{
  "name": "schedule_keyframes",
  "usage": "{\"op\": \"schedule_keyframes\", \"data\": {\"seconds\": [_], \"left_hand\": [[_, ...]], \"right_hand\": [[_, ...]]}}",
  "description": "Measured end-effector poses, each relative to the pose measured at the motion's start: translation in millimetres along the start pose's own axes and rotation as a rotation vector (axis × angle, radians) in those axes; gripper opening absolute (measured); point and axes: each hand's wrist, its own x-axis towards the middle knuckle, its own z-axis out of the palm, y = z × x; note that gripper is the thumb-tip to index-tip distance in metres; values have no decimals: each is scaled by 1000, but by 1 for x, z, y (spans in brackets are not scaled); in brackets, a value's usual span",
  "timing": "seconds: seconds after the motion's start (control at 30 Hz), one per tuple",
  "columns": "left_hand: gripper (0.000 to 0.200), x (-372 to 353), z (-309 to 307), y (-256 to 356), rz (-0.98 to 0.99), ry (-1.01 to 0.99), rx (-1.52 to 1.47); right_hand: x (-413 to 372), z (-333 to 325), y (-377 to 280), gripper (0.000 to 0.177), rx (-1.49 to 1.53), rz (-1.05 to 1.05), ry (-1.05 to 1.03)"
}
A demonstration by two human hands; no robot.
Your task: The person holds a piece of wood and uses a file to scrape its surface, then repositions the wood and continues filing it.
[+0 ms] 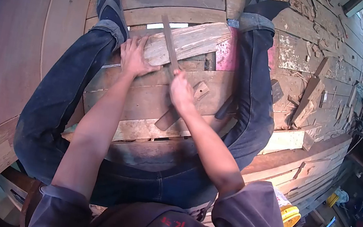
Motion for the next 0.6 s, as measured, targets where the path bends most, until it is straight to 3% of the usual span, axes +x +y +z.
{"op": "schedule_keyframes", "data": {"seconds": [0.1,0.2,0.3,0.47,0.6], "left_hand": [[118,1,-2,2,-13,-22,-3],[118,0,-6,3,-6,-28,5],[117,0,-1,0,13,16,-2],[118,2,-1,-2,5,5,11],[118,-3,1,3,-5,-36,19]], "right_hand": [[28,-1,-17,34,-44,-34,-1],[-34,10,13,34,8,-73,15],[-62,-3,19,31,-128,121,-141],[18,-12,-13,28,-97,-106,44],[-1,-9,-3,27,-66,-77,57]]}}
